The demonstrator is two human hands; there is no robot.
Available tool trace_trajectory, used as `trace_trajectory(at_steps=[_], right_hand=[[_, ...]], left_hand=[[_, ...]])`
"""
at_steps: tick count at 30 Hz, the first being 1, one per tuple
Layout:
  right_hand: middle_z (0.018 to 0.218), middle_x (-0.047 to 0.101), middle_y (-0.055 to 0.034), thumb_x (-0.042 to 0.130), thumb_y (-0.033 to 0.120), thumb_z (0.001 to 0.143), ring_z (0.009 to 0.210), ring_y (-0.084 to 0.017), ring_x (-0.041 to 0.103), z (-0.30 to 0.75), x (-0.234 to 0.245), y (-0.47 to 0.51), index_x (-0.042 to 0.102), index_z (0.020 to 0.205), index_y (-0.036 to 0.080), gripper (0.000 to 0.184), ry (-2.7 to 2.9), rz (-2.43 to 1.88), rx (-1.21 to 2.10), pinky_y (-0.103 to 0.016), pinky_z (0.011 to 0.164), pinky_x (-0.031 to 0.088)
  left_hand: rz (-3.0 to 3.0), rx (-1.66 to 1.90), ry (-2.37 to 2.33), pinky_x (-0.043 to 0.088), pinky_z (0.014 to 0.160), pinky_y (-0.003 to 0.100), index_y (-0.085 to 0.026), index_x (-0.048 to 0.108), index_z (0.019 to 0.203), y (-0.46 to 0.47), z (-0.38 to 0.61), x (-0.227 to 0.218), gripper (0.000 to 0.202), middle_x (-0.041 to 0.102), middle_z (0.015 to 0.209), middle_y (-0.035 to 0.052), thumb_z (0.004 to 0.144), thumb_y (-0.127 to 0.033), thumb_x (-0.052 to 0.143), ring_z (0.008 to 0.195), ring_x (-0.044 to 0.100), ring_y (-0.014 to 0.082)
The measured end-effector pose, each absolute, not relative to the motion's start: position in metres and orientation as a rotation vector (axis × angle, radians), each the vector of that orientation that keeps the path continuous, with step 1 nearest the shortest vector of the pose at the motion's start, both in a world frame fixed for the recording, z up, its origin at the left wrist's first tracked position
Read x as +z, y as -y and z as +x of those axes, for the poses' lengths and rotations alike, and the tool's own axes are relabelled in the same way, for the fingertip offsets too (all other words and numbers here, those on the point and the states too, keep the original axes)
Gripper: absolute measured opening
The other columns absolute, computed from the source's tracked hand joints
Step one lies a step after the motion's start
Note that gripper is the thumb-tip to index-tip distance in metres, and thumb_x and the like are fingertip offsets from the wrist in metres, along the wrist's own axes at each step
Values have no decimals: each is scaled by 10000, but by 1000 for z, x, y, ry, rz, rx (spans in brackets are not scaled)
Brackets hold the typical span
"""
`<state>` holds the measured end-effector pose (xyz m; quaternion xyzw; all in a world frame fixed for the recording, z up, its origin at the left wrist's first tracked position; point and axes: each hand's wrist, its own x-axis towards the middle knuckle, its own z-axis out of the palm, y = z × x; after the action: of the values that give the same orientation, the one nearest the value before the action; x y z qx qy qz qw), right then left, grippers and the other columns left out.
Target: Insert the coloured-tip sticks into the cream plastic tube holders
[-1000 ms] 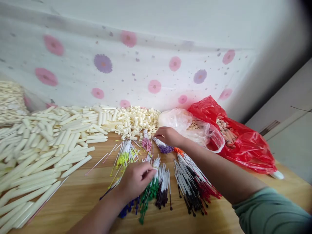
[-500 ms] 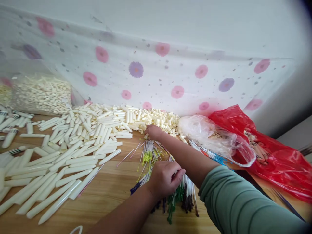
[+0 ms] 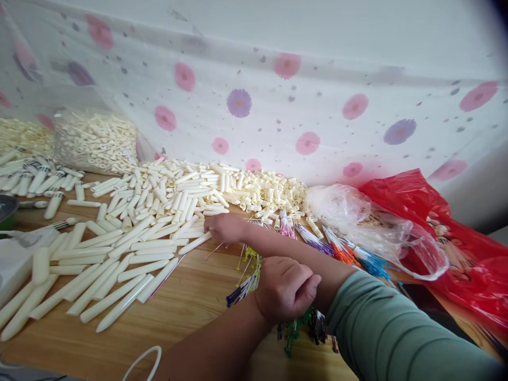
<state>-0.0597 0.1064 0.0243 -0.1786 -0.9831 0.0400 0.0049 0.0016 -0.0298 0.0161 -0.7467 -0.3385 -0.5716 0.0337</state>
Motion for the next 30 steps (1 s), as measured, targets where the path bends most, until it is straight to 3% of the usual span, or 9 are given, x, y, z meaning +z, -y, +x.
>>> trace_trajectory(at_steps=[4,8,12,15,19,22,24,30], right_hand=[[961,693,-95,551,281,847,819,-229,647,-75,14,-90,625,905,162,153,3133,-568,68,-283,611,457],[1005,685,-86,581,331,841,874,-229,635,-39,36,-97,615,986,184,209,3049,-608,9,-278,635,447],[883,684,-73,555,263,842,761,-202,622,44,68,-95,628,916,166,142,2949,-711,-43,-272,608,407],[836,676,-56,601,230,788,714,-172,600,108,75,-78,628,908,159,142,2845,-759,34,-256,608,402],[868,659,-47,622,276,807,752,-161,596,167,62,-45,586,972,181,193,2591,-780,303,-257,674,437],[915,602,-49,621,353,832,759,-153,569,194,47,-28,474,1072,198,321,2329,-795,468,-265,670,453],[891,553,-33,587,343,861,753,-144,546,205,39,-21,447,1014,210,247,2183,-761,554,-267,668,458],[925,570,-47,624,292,849,911,-181,564,210,30,-13,608,957,223,128,2030,-644,582,-336,810,463]], left_hand=[[-2271,-1763,1071,358,500,288,-186,554,648,30,-3,19,215,551,493,-3,854,-188,495,468,482,115],[-2107,-1827,1089,430,605,297,-176,582,808,28,-12,23,50,589,629,23,815,-140,547,604,541,145],[-1760,-1873,1210,460,830,403,-169,533,1063,18,-23,25,257,580,934,102,808,-159,566,919,553,228],[-1893,-1575,1431,418,906,460,-153,517,1125,9,-23,25,297,585,1029,129,844,-240,558,1006,532,267],[-2408,-1109,1489,471,779,366,-157,591,1051,4,-14,20,245,617,943,99,910,-322,475,894,577,236],[-2576,-1143,1456,477,742,319,-170,612,1050,6,-8,17,276,613,925,84,936,-338,425,873,586,209],[-2657,-1230,1395,477,757,311,-180,608,1065,8,-5,17,273,615,943,80,929,-348,441,887,588,200],[-2732,-1256,1385,464,752,301,-173,607,1030,8,-2,14,274,662,908,69,915,-376,464,856,612,195]])
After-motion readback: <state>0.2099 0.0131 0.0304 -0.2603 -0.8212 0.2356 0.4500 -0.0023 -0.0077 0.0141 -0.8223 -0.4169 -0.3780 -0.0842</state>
